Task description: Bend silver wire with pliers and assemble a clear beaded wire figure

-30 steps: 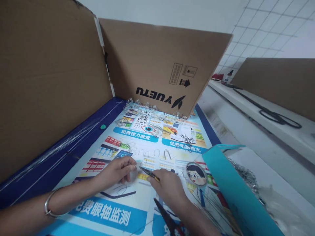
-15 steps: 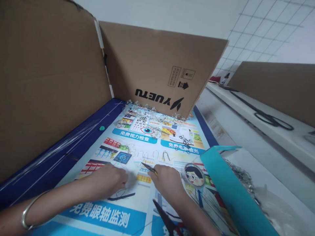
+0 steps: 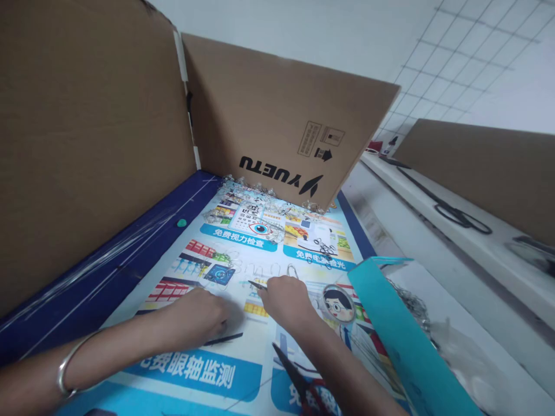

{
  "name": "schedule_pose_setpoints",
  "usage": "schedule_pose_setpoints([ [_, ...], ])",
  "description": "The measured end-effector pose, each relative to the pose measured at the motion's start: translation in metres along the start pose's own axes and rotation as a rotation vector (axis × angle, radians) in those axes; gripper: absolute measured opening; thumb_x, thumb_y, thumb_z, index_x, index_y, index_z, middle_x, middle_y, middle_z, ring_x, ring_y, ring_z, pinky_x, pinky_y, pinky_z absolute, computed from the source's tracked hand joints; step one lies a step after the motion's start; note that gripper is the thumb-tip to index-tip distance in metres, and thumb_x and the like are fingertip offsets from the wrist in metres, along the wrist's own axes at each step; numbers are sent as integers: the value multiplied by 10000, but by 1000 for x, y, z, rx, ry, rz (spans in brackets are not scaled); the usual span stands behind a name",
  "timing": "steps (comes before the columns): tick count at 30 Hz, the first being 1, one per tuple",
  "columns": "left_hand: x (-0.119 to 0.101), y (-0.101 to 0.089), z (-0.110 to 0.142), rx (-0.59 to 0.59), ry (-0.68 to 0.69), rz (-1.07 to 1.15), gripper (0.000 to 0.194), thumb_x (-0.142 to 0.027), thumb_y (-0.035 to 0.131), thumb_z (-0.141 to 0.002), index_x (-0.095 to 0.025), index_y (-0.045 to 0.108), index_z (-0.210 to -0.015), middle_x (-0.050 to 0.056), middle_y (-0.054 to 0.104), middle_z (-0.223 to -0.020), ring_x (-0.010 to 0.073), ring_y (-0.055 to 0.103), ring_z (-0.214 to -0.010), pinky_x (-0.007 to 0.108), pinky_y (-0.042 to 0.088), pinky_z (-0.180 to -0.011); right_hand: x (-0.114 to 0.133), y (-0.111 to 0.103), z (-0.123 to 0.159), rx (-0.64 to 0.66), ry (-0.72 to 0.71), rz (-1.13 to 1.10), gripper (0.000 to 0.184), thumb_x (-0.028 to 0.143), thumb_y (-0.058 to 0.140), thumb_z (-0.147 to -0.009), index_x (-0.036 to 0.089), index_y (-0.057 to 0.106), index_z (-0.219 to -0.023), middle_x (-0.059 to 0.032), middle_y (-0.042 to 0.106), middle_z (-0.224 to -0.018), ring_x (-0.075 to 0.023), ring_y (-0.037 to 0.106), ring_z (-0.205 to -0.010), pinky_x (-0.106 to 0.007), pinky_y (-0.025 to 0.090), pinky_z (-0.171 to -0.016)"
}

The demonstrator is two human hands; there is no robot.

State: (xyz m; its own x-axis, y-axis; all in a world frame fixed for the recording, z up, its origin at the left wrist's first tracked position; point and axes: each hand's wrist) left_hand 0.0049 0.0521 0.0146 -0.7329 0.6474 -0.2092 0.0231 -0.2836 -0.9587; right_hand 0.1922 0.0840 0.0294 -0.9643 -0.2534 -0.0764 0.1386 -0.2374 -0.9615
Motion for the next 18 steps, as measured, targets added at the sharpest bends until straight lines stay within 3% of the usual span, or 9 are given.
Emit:
schedule_pose_setpoints([
  [9, 0, 1, 1, -17, 6, 39, 182, -106, 484, -722, -134, 659, -680, 146, 692, -731, 256, 632, -591, 341, 466, -563, 5, -4, 0, -1, 7, 31, 406, 438, 381, -861, 173, 688, -844, -125, 683, -818, -251, 629, -798, -313, 414, -641],
  [18, 2, 0, 1, 9, 47, -27, 189, -137, 473, -755, -132, 663, -752, 155, 696, -765, 287, 652, -615, 351, 476, -545, -10, 1, 3, -12, -2, 29, 463, 476, 331, -876, 173, 679, -833, -120, 681, -818, -244, 626, -787, -304, 400, -627],
])
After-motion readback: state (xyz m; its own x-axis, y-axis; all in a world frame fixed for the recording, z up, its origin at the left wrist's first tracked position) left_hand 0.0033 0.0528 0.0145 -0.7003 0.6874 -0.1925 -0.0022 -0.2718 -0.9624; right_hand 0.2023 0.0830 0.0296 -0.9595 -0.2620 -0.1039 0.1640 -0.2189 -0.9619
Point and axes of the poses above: each hand's wrist, its own z-axis away from the middle knuckle, its own y-axis out of the palm, x = y × z
